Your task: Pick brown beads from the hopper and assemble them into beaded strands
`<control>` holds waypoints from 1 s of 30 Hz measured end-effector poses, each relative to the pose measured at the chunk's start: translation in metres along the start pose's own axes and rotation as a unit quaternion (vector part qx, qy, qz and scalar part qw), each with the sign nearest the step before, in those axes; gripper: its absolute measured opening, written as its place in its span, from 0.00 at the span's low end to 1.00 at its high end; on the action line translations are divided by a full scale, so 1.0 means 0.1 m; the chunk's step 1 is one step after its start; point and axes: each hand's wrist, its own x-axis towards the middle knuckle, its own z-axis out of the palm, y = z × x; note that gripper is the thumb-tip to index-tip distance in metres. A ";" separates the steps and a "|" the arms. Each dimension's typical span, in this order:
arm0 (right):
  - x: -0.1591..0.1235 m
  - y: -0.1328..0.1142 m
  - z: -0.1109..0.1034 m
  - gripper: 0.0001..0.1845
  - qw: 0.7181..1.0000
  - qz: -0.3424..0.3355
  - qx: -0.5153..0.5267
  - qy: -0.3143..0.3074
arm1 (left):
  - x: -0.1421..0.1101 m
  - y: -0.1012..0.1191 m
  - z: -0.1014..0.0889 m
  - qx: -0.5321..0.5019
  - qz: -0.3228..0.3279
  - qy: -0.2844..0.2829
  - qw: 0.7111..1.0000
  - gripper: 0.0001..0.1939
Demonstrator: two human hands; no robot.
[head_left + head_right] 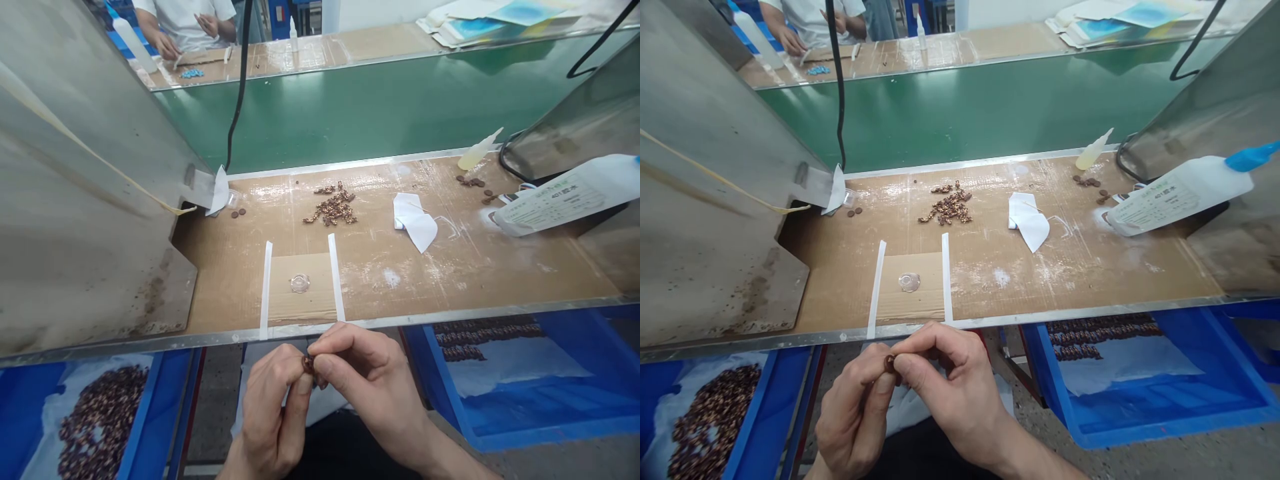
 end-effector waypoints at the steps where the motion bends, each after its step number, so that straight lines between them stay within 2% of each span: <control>1: 0.00 0.00 0.00 0.04 1.000 0.001 0.000 0.001 | 0.00 0.00 0.01 -0.003 -0.001 0.001 1.000 0.13; 7: 0.02 -0.01 0.01 0.04 1.000 0.005 0.000 0.009 | 0.01 -0.01 0.04 -0.006 -0.011 0.005 1.000 0.13; 11: 0.08 -0.07 -0.01 0.05 0.999 0.049 0.024 -0.002 | 0.03 0.00 0.02 -0.006 -0.035 -0.003 0.999 0.12; 14: 0.14 -0.13 -0.01 0.06 0.995 0.085 0.055 -0.011 | 0.03 -0.01 0.01 -0.012 -0.069 -0.004 0.998 0.12; 18: 0.21 -0.18 0.01 0.07 0.994 0.098 0.042 -0.005 | -0.02 -0.03 0.02 -0.092 -0.148 0.000 0.985 0.12; 22: 0.24 -0.20 0.01 0.07 0.995 0.102 0.018 -0.013 | 0.00 -0.02 0.04 -0.143 -0.190 0.029 0.971 0.16; 26: 0.24 -0.21 0.01 0.06 0.994 0.103 -0.020 -0.006 | 0.07 0.02 0.07 -0.160 -0.208 0.094 0.961 0.14; 30: 0.24 -0.20 0.01 0.09 0.992 0.125 -0.008 -0.022 | 0.06 0.05 0.11 -0.241 -0.259 0.116 0.928 0.13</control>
